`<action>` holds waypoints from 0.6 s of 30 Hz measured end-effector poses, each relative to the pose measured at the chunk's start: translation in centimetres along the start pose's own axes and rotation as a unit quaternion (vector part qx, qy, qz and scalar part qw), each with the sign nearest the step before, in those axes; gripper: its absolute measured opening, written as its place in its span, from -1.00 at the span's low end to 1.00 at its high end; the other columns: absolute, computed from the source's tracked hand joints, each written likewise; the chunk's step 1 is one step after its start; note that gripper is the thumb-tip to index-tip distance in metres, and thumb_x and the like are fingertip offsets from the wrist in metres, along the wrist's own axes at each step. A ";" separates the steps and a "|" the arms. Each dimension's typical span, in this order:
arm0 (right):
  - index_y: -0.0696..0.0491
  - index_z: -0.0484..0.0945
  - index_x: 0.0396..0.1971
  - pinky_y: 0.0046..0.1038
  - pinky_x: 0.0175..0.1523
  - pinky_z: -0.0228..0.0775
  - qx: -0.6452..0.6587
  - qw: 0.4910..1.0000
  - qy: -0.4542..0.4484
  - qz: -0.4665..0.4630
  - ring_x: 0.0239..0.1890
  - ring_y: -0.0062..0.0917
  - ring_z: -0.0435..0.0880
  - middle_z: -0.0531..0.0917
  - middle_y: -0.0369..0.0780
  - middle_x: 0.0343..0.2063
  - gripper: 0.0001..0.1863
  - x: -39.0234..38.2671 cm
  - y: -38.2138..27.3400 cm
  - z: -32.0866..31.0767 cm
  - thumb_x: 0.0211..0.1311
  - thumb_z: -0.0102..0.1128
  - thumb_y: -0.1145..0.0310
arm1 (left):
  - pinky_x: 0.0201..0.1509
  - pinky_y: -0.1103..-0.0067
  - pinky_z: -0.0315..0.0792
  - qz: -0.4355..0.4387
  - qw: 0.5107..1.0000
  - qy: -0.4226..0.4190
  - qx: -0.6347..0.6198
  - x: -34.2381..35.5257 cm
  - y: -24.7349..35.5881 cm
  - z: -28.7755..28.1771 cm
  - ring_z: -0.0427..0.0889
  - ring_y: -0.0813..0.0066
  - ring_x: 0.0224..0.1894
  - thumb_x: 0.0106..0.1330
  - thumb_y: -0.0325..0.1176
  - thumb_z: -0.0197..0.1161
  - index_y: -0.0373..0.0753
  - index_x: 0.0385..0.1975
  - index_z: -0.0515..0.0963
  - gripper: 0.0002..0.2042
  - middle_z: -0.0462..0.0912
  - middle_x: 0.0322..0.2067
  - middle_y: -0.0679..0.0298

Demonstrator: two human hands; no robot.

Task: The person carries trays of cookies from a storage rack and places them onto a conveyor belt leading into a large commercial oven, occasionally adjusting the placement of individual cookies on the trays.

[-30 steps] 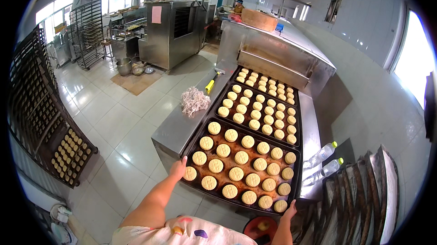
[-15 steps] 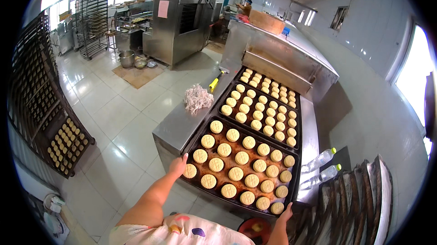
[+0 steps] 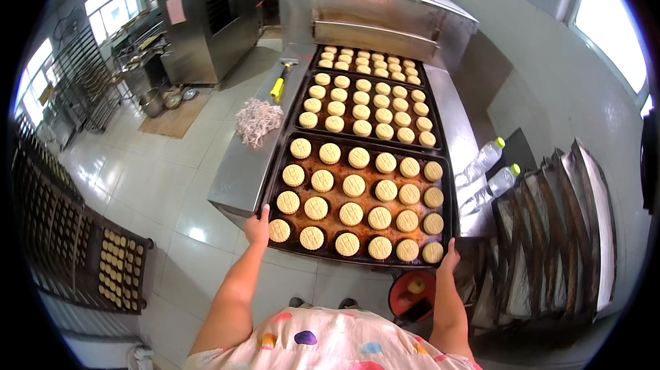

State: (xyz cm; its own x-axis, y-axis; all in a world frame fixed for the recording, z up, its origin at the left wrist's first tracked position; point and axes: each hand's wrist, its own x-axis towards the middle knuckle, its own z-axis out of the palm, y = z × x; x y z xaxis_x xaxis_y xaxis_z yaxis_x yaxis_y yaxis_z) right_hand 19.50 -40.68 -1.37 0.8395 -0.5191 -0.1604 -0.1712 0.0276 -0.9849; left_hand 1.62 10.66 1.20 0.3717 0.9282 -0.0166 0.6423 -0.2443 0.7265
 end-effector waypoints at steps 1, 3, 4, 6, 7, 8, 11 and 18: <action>0.28 0.52 -0.54 -0.47 -0.30 0.27 0.001 1.000 -0.007 -0.011 -0.48 -0.60 0.30 0.49 -0.30 -0.53 -0.52 0.3 0.0 0.2 0.12 0.17 0.05 | -0.40 0.26 0.35 -0.009 1.000 -0.001 0.004 0.0 0.1 0.1 0.52 0.02 -0.54 0.05 0.25 0.09 -0.44 -0.68 0.52 -0.33 0.53 -0.66 -0.04; 0.33 0.48 -0.62 -0.44 -0.36 0.23 -0.015 0.999 0.015 -0.041 -0.52 -0.60 0.26 0.46 -0.29 -0.62 -0.45 1.0 0.4 0.5 0.13 0.14 0.02 | -0.42 0.27 0.35 -0.012 1.000 0.001 -0.006 -0.3 0.9 0.3 0.52 0.03 -0.56 0.05 0.25 0.09 -0.44 -0.70 0.52 -0.33 0.52 -0.68 -0.03; 0.35 0.50 -0.46 -0.46 -0.25 0.26 -0.033 0.999 -0.002 -0.020 -0.43 -0.59 0.33 0.50 -0.27 -0.49 -0.47 1.2 0.2 0.3 0.13 0.16 0.04 | -0.42 0.27 0.35 -0.017 1.000 0.006 -0.010 -0.6 1.1 -0.1 0.52 0.04 -0.56 0.04 0.25 0.09 -0.44 -0.70 0.52 -0.33 0.52 -0.69 -0.03; 0.38 0.52 -0.32 -0.48 -0.16 0.29 -0.066 0.998 -0.012 0.009 -0.35 -0.59 0.39 0.54 -0.24 -0.38 -0.45 1.6 0.0 0.0 0.12 0.17 0.05 | -0.43 0.27 0.34 -0.013 1.000 0.018 -0.012 -0.8 1.2 0.0 0.51 0.03 -0.58 0.05 0.25 0.09 -0.45 -0.71 0.51 -0.32 0.51 -0.70 -0.03; 0.39 0.52 -0.34 -0.48 -0.17 0.29 -0.082 0.996 -0.004 0.018 -0.36 -0.58 0.38 0.54 -0.24 -0.40 -0.43 1.7 0.1 -0.1 0.11 0.17 0.03 | -0.43 0.27 0.34 0.000 1.000 0.022 -0.011 -0.5 0.8 0.4 0.51 0.04 -0.58 0.06 0.24 0.09 -0.45 -0.71 0.52 -0.33 0.51 -0.70 -0.04; 0.39 0.46 -0.61 -0.38 -0.36 0.23 -0.074 0.996 0.039 -0.041 -0.54 -0.54 0.26 0.45 -0.20 -0.67 -0.38 1.7 0.5 0.2 0.09 0.15 -0.03 | -0.43 0.27 0.33 0.013 1.000 0.026 -0.010 -0.1 0.5 1.0 0.50 0.04 -0.58 0.06 0.23 0.09 -0.45 -0.71 0.52 -0.33 0.51 -0.70 -0.04; 0.40 0.51 -0.52 -0.42 -0.30 0.28 -0.085 0.996 0.010 -0.026 -0.51 -0.55 0.34 0.52 -0.19 -0.61 -0.41 1.1 0.0 0.4 0.12 0.14 0.00 | -0.42 0.30 0.32 0.022 0.999 0.040 -0.008 -0.2 -0.4 1.0 0.46 0.12 -0.61 0.08 0.21 0.09 -0.48 -0.71 0.50 -0.33 0.49 -0.72 -0.03; 0.37 0.51 -0.57 -0.45 -0.33 0.28 -0.073 0.997 0.032 -0.018 -0.54 -0.57 0.33 0.52 -0.20 -0.64 -0.40 1.5 0.3 0.5 0.08 0.17 -0.03 | -0.39 0.29 0.34 0.013 1.000 0.024 0.010 -0.3 0.5 1.2 0.51 0.05 -0.56 0.09 0.23 0.06 -0.46 -0.68 0.53 -0.32 0.52 -0.68 -0.05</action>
State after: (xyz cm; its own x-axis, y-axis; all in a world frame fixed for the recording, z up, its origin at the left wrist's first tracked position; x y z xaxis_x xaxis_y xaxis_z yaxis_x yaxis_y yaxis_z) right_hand 20.91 -41.05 -1.96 0.8123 -0.5713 -0.1170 -0.2194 -0.1135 -0.9690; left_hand 2.62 9.90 0.72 0.3563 0.9337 0.0363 0.6459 -0.2741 0.7125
